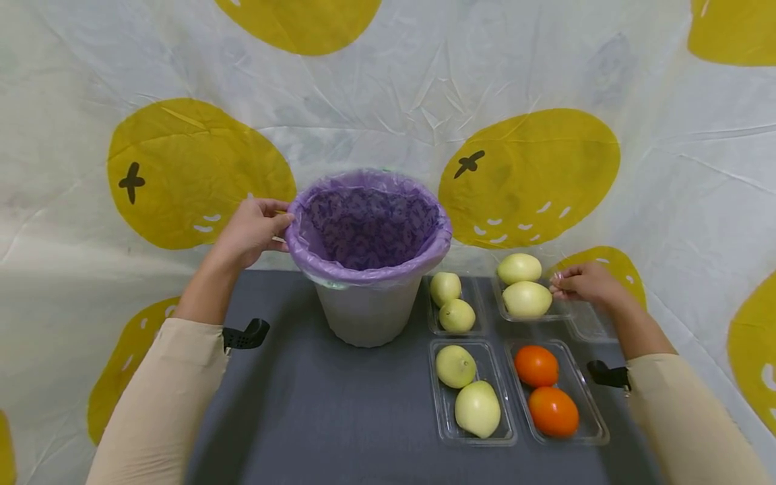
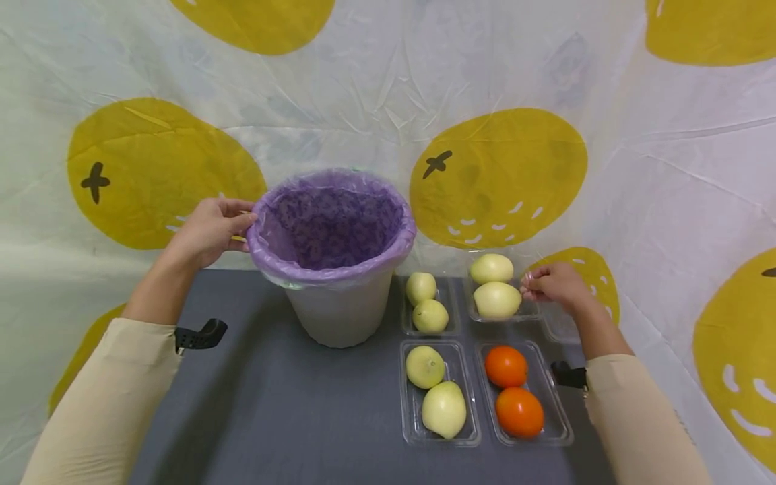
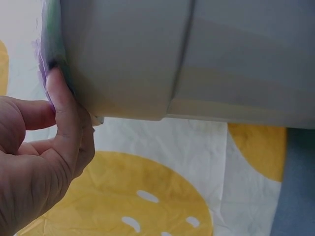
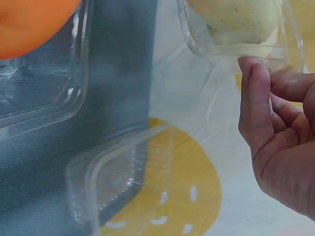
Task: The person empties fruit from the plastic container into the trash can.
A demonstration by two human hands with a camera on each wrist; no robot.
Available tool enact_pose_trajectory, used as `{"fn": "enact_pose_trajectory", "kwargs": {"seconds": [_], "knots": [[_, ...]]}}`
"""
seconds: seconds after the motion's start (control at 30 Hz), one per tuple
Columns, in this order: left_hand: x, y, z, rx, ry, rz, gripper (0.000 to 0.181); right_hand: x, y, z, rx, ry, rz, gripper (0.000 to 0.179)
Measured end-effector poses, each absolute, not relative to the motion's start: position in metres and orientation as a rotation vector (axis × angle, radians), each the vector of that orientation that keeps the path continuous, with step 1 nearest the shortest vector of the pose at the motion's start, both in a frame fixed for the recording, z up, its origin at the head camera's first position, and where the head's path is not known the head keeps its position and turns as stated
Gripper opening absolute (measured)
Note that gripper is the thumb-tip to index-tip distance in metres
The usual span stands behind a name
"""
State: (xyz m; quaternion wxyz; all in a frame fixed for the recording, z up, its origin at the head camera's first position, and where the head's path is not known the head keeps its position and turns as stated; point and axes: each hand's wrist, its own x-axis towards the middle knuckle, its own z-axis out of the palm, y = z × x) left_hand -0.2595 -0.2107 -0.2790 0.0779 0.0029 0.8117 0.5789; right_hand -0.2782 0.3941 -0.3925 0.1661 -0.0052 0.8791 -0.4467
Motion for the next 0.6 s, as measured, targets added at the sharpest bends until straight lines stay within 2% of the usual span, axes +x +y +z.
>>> {"fn": "enact_pose_trajectory", "kwargs": {"seconds": [0.3,0.6], "knots": [[-0.261,-0.211,-0.281,0.013,2.417,1.750,0.047,-0.277,0.392,-0.377,-0.033,2.467,-1.311,0.043],[-0.260,-0.212,-0.280,0.019,2.413,1.746,0.048,-0.276,0.380,-0.341,-0.077,2.526,-1.253,0.047]]}}
